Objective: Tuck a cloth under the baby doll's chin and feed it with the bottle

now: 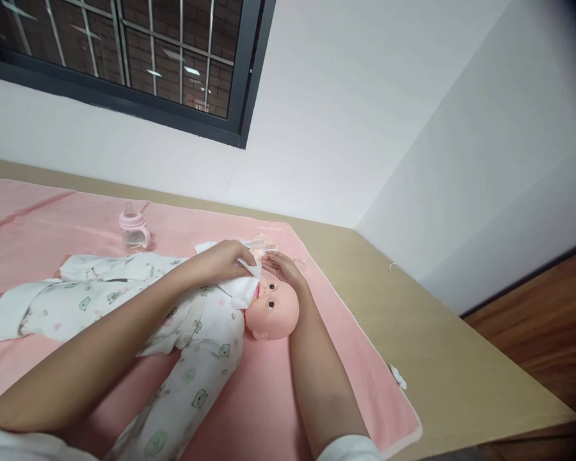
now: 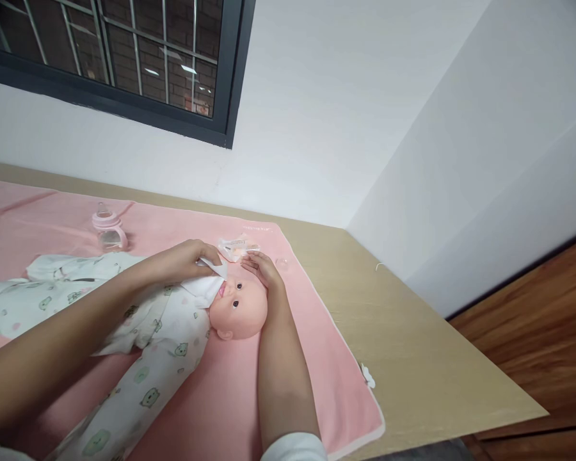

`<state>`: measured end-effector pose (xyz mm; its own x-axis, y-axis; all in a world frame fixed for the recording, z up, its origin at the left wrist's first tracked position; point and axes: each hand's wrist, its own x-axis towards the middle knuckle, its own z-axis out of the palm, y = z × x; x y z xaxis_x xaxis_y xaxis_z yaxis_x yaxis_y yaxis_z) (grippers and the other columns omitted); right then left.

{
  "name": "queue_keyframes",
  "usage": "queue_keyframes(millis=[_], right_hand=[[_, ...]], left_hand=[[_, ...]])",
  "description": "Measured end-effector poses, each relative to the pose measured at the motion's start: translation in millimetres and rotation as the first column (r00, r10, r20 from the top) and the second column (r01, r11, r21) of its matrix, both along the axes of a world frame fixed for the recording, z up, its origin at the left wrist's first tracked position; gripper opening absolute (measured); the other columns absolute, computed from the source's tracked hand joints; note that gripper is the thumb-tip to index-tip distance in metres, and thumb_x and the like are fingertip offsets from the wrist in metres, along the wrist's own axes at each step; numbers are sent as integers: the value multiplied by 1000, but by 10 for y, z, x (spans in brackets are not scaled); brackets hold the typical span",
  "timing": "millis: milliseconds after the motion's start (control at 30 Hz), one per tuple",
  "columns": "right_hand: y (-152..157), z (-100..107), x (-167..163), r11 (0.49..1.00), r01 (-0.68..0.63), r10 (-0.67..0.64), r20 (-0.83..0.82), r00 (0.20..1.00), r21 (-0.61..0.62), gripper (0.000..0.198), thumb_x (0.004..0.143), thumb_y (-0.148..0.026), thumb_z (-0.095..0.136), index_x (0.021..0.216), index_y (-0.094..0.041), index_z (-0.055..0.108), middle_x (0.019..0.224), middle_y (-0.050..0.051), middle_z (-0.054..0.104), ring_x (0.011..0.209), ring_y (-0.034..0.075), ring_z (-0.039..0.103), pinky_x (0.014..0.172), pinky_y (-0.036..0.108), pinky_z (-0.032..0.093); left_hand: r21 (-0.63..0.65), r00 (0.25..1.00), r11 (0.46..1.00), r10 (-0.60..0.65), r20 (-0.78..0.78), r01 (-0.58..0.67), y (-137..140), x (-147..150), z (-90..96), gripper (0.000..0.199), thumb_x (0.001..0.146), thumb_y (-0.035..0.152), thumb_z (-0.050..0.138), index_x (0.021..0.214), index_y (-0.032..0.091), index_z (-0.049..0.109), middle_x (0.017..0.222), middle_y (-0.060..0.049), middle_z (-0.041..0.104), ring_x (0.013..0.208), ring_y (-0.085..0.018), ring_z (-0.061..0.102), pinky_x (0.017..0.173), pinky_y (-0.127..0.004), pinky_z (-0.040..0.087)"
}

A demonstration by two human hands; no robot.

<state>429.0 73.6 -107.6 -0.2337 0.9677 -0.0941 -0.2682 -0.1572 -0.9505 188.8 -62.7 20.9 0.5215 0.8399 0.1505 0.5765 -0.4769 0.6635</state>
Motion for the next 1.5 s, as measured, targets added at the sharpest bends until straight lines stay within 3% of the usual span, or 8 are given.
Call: queue_keyframes(millis=[167, 267, 433, 700, 900, 1167, 1500], right_hand=[[11, -16, 7, 1000, -9, 9, 17, 1000, 9, 20, 74, -16, 78, 91, -18, 68, 86, 4, 75, 83, 17, 73, 98, 34, 57], [14, -27, 8, 1000, -1, 0, 7, 1000, 13, 19, 74, -16, 76, 91, -18, 68, 84, 4, 76, 82, 17, 73, 97, 34, 58], [21, -34, 10, 1000, -11, 12, -7, 1000, 14, 21, 73, -17, 78, 91, -18, 68, 82, 3, 75, 82, 18, 74, 97, 35, 58], [35, -49, 14, 1000, -4, 4, -4, 1000, 15, 20, 75, -17, 77, 92, -17, 66, 82, 4, 75, 82, 18, 73, 98, 35, 57], [27, -37, 14, 1000, -21, 21, 2, 1000, 19, 19, 76, -16, 76, 93, -18, 66, 84, 4, 75, 84, 17, 73, 99, 36, 56], [55, -50, 18, 1000, -12, 12, -3, 1000, 0, 21, 75, -18, 78, 93, -17, 67, 83, 4, 75, 82, 17, 73, 98, 35, 57], [7, 1, 4, 1000, -6, 6, 18, 1000, -1, 19, 75, -18, 78, 91, -18, 68, 85, 5, 75, 84, 18, 74, 97, 34, 58]], left_hand=[[-118, 990, 983, -140, -2, 139, -31, -99, 63, 22, 80, 29, 60, 86, 16, 76, 94, -2, 73, 82, -19, 65, 68, -23, 44], [-130, 980, 975, -187, -64, 178, -51, -106, 68, 21, 78, 25, 60, 87, 16, 76, 92, -1, 74, 81, -18, 65, 67, -23, 44], [-73, 972, 984, -174, -161, 164, -102, -42, 70, 24, 77, 24, 61, 96, 17, 75, 102, -2, 75, 91, -20, 67, 74, -24, 44], [-34, 962, 992, -129, -239, 125, -119, -36, 83, 16, 73, 25, 60, 83, 18, 69, 80, 1, 67, 72, -17, 58, 59, -25, 35], [-48, 970, 991, -129, -204, 122, -194, -1, 111, 17, 74, 29, 59, 63, 18, 53, 59, 4, 46, 56, -12, 43, 52, -27, 26], [-65, 966, 990, -138, -220, 126, -200, 62, 131, 9, 74, 23, 57, 67, 18, 59, 64, 5, 54, 60, -12, 46, 54, -27, 26], [15, 970, 996, -81, -228, 87, -154, 12, 111, 15, 76, 24, 58, 63, 18, 52, 64, 3, 53, 62, -14, 47, 57, -27, 27]])
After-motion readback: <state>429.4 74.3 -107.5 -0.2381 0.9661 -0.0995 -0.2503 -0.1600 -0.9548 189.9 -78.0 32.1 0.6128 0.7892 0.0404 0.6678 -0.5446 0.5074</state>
